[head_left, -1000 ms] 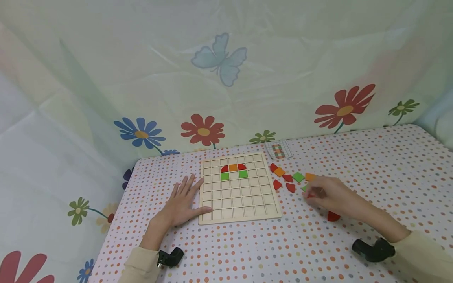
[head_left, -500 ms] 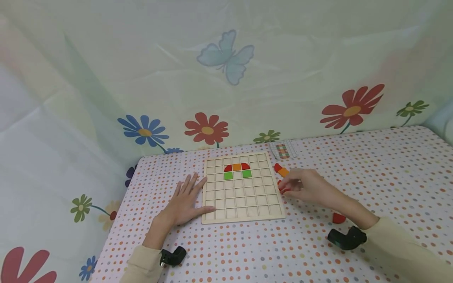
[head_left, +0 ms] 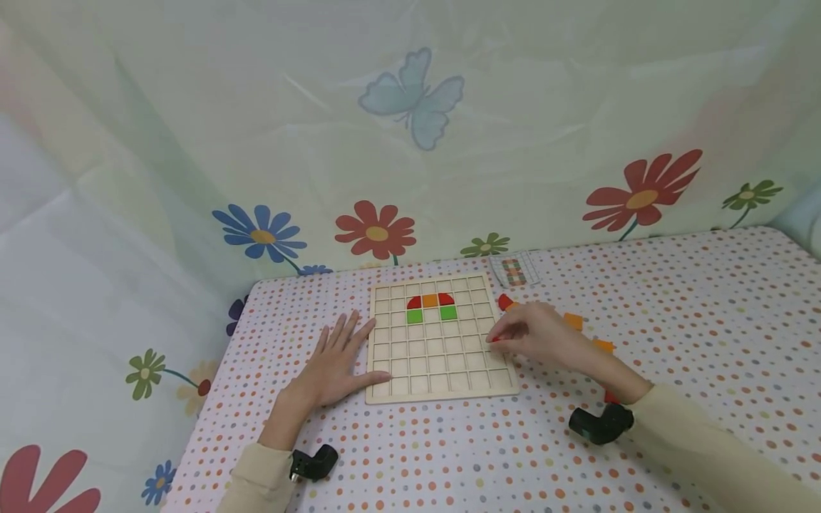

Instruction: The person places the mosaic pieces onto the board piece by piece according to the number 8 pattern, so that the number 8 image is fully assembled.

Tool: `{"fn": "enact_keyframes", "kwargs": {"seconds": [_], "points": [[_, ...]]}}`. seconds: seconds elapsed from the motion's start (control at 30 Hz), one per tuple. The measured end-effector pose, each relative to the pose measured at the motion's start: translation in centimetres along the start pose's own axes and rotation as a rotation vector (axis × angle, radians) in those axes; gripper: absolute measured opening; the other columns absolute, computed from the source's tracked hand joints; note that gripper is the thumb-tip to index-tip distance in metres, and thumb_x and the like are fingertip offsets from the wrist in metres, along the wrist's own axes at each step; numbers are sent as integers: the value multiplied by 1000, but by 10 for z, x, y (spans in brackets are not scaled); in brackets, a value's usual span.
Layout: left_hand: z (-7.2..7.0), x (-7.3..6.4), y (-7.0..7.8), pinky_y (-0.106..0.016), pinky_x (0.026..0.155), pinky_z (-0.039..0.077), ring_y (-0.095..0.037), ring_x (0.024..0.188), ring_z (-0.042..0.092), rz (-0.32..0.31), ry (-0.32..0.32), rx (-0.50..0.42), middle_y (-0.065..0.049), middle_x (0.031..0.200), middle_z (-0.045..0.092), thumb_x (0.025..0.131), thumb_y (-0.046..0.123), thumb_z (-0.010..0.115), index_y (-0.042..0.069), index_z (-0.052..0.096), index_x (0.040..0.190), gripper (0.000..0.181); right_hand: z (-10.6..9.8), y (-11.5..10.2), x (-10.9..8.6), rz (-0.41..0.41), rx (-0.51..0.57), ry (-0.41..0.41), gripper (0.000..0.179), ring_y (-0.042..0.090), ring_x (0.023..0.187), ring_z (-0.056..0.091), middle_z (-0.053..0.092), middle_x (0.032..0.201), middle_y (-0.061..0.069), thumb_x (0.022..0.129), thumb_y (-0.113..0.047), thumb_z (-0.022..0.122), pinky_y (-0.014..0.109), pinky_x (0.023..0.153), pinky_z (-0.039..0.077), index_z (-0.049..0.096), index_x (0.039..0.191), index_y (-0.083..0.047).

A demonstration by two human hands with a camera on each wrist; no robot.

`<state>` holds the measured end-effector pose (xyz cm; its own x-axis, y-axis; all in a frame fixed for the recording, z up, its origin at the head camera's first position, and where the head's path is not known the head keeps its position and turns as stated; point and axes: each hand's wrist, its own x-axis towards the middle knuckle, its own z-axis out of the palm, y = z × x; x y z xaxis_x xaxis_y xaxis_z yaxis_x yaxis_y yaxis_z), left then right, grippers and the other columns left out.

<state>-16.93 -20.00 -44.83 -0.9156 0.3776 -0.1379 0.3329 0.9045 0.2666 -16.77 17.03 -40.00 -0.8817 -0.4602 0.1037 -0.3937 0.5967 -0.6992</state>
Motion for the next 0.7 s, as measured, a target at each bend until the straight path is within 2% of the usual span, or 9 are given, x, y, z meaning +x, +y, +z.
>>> {"fn": "enact_keyframes", "kwargs": {"seconds": [0.17, 0.37, 0.57, 0.7], "points": [[-1, -2, 0, -56, 130, 0, -34, 162, -3, 7, 2, -13, -11, 176, 4, 92, 75, 58, 21, 18, 170, 103, 6, -4, 19, 43, 80, 24, 6, 12, 76, 65, 75, 89, 0, 87, -8, 86, 23, 65, 53, 81, 91, -8], [-1, -4, -1, -57, 130, 1, -35, 162, 0, 21, 22, -29, -13, 176, 6, 92, 74, 60, 20, 19, 170, 103, 20, -4, 39, 88, 199, 46, 11, 18, 86, 65, 75, 103, 10, 94, -2, 76, 24, 69, 52, 82, 102, -3], [-1, -3, -1, -57, 130, 1, -35, 162, 0, 21, 17, -22, -12, 176, 6, 92, 76, 58, 22, 18, 170, 103, 33, -1, 50, 149, 230, 75, 13, 20, 90, 65, 73, 112, 13, 97, -7, 74, 27, 75, 52, 83, 106, -3], [-2, -2, 0, -56, 130, 0, -34, 162, -2, 15, 8, -16, -11, 176, 5, 92, 76, 58, 22, 19, 170, 102, 41, 0, 54, 141, 228, 79, 12, 19, 91, 68, 72, 108, 14, 97, -5, 75, 28, 77, 54, 83, 105, -2]]}}
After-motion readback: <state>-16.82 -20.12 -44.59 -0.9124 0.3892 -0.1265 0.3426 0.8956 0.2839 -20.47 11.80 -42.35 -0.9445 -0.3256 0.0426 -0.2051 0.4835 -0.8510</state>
